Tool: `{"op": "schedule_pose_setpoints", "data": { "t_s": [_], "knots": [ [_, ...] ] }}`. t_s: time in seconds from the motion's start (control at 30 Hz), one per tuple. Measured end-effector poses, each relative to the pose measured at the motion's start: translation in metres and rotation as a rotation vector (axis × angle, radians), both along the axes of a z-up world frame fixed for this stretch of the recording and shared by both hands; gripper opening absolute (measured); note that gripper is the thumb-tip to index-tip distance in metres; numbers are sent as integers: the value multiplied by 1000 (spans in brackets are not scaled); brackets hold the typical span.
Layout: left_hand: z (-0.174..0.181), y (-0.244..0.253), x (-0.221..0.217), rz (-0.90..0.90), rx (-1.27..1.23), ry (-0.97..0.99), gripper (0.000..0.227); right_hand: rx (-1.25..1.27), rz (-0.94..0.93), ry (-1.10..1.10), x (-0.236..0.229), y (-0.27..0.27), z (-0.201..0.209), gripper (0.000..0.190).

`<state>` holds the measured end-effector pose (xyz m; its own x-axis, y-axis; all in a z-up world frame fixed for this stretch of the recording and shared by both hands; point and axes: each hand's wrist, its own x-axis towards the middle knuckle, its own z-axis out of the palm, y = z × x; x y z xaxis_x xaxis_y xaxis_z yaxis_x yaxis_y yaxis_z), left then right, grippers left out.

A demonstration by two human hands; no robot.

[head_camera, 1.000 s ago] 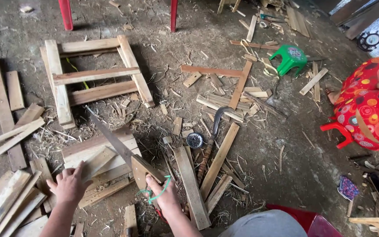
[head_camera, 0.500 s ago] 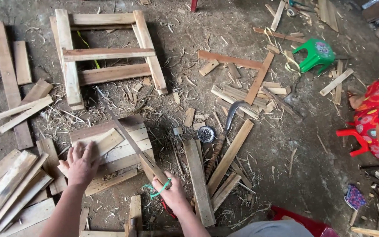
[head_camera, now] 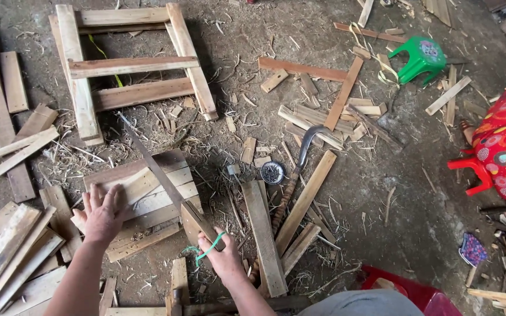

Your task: The person crouches on a concrete floor and dismantles a wooden pallet frame, prying and pulling boards loose by hand and with a hammer, then stacks the removed planks and saws a piece of wood with a hand saw.

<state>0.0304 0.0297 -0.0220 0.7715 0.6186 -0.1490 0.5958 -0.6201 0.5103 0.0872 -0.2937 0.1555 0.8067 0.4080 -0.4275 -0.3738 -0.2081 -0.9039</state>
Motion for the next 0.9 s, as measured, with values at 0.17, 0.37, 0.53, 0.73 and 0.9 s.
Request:
{"op": "schedule_pose_setpoints", "data": {
  "t_s": [0.17, 0.37, 0.53, 0.73, 0.9],
  "knots": [
    [-4, -1, 0, -50, 138, 82, 73, -99, 41, -37, 2, 1, -6, 14],
    [-17, -7, 1, 65, 152, 127, 83, -39, -58, 82, 4, 0, 0, 19],
    [-23, -9, -2, 64, 75, 148, 79, 9, -66, 122, 3, -1, -3, 18],
    [-4, -9, -3, 10, 99, 382, 66, -6, -58, 175, 9, 0, 2, 16],
    [-16, 2, -16, -83, 172, 411, 78, 108, -87, 193, 13, -4, -2, 24]
  ]
}}
